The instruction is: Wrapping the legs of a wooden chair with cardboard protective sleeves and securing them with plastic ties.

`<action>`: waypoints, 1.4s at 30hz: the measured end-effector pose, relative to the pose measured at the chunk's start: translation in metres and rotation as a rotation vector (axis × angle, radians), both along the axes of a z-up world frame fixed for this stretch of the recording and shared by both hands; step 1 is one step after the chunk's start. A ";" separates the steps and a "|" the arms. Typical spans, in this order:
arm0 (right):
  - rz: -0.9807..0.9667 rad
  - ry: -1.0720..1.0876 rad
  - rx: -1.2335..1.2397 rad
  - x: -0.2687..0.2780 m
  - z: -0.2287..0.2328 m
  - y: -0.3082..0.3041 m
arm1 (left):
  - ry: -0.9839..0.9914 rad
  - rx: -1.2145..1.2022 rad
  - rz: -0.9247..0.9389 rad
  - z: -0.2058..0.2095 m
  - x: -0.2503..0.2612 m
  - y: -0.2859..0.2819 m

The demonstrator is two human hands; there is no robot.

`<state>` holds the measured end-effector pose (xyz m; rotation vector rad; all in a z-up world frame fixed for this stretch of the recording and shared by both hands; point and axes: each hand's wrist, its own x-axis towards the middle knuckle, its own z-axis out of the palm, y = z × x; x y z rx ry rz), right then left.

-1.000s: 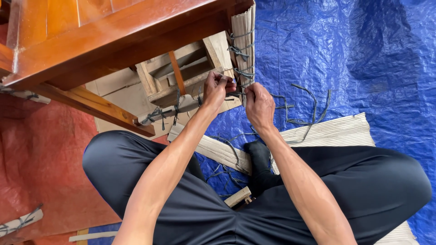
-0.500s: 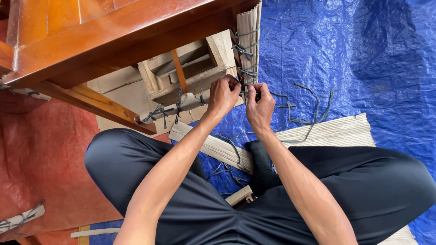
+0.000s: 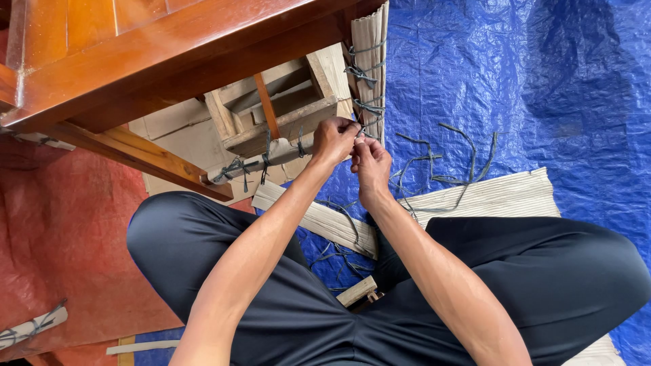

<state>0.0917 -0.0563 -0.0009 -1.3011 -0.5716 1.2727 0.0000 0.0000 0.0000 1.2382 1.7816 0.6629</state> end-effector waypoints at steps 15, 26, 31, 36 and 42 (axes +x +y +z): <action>-0.045 0.021 -0.171 0.007 -0.026 0.018 | 0.134 -0.013 -0.062 0.017 -0.003 0.000; -0.077 0.081 -0.110 0.010 -0.030 0.024 | 0.228 0.047 -0.158 0.017 -0.007 -0.001; -0.098 0.128 -0.102 0.010 -0.031 0.024 | 0.247 0.071 -0.164 0.025 -0.005 -0.006; -0.077 0.074 -0.077 0.011 -0.022 0.022 | 0.232 0.171 -0.187 0.026 -0.008 -0.011; -0.026 0.041 -0.049 0.013 -0.015 0.020 | 0.250 0.323 -0.295 0.046 -0.009 -0.018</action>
